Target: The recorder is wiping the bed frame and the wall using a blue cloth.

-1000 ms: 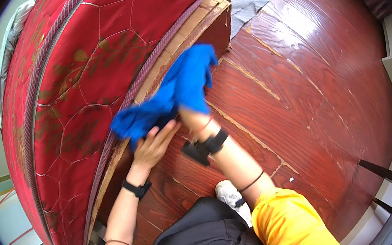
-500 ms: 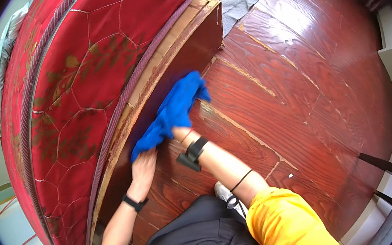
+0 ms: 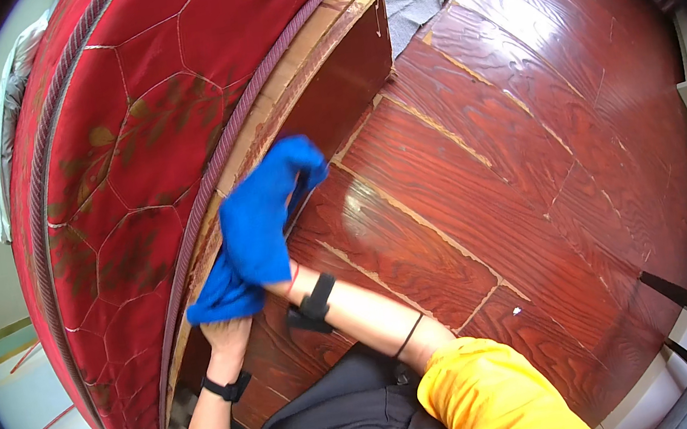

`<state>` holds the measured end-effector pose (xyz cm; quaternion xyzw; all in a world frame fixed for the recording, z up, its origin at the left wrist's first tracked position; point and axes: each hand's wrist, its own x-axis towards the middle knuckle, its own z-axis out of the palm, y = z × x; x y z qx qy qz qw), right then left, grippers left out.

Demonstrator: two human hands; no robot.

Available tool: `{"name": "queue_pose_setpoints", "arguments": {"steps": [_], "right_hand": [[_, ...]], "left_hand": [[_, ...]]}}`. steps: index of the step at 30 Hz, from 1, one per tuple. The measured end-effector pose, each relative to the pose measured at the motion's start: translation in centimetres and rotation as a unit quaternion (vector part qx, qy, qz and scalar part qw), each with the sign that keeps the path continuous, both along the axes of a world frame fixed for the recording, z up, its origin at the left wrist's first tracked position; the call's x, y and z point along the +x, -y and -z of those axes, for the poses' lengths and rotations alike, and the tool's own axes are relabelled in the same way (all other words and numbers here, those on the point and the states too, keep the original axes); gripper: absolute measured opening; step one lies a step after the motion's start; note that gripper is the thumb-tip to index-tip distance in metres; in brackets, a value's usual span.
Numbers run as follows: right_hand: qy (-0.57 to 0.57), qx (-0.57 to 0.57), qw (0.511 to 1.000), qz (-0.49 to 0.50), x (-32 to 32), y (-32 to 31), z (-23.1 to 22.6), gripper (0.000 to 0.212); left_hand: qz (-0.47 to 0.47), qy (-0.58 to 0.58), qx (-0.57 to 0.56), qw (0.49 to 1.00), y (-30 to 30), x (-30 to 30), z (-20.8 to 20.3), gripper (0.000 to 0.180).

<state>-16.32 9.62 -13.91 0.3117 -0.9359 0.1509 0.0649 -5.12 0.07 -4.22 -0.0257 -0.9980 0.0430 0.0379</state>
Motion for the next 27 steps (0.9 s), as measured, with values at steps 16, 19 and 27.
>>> {"name": "queue_pose_setpoints", "arguments": {"steps": [16,19,27], "right_hand": [[0.195,-0.297,0.896,0.266,-11.1,-9.2,3.3,0.022],[0.257,-0.194,0.929,0.180,-4.0,-4.4,3.0,0.018],[0.304,-0.050,0.927,-0.212,6.3,0.8,-2.0,0.012]], "left_hand": [[0.079,0.141,-0.128,0.979,-6.0,-7.9,8.2,0.033],[0.045,0.056,-0.126,0.990,-0.5,1.2,9.1,0.032],[-0.286,-0.086,-0.047,0.953,-0.1,8.5,-0.4,0.042]]}}
